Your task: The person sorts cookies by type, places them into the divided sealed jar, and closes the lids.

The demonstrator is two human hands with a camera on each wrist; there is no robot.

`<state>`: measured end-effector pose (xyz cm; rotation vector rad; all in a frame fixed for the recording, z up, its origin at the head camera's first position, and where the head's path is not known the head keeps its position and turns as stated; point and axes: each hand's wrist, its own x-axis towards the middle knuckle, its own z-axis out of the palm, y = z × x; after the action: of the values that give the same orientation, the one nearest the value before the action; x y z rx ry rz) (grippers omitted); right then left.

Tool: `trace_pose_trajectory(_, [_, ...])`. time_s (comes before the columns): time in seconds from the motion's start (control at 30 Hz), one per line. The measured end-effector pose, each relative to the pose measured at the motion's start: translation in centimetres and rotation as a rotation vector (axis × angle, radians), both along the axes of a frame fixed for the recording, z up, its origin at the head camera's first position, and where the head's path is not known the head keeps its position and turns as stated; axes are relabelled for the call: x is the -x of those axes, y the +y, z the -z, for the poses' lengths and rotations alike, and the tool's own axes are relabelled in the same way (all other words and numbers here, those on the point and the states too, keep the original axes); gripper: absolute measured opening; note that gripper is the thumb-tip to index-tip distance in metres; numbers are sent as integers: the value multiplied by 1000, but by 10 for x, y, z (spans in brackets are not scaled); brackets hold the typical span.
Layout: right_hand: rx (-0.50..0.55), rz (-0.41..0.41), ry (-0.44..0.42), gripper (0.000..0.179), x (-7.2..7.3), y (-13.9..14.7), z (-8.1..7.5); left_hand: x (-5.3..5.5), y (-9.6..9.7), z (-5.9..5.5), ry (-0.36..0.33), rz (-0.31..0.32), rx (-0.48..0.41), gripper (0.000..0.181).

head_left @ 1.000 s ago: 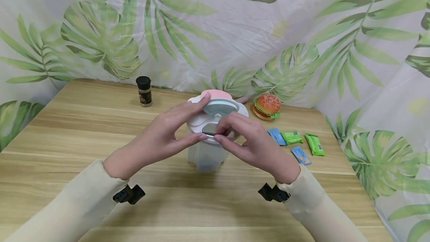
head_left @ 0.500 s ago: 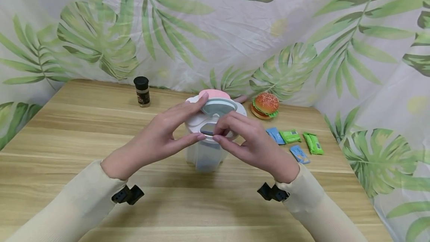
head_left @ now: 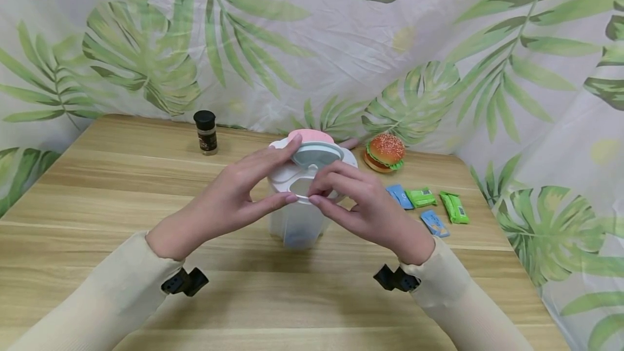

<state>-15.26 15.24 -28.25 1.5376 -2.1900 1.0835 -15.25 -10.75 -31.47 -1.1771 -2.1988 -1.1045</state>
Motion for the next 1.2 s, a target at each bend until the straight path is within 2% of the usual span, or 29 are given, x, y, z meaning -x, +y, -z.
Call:
trace_pose_trajectory(0.13, [90, 16, -21, 4, 1, 6, 1, 0, 0, -1, -2, 4, -2, 90])
trace_pose_trajectory(0.3, [254, 45, 55, 23, 5, 21, 1, 0, 0, -2, -14, -3, 1, 90])
trace_pose_trajectory(0.37, [287, 67, 70, 25, 7, 29, 2, 0, 1, -2, -16, -3, 1, 89])
trace_pose_trajectory(0.47, [288, 117, 33, 20, 11, 43, 5, -1, 1, -2, -18, -4, 2, 89])
trace_pose_trajectory(0.57, [239, 221, -73, 7, 19, 58, 12, -1, 0, -2, -17, -7, 2, 89])
trace_pose_trajectory(0.63, [175, 328, -147, 5, 26, 67, 18, -1, 0, -2, -16, -11, 0, 89])
trace_pose_trajectory(0.77, [-64, 550, -307, 11, 44, 84, 32, -1, 0, -2, -24, -14, 0, 87])
trace_pose_trajectory(0.83, [-195, 611, -361, 16, 55, 90, 42, -1, 0, -3, -32, -19, 3, 86])
trace_pose_trajectory(0.97, [-373, 624, -425, 23, 73, 96, 67, -2, -2, -4, -42, -25, 8, 87])
trace_pose_trajectory(1.07, [-433, 616, -433, 27, 81, 99, 84, -3, -2, -4, -39, -17, 7, 87])
trace_pose_trajectory(1.2, [-485, 621, -412, 33, 86, 102, 96, -3, -1, -3, -29, -14, 5, 87])
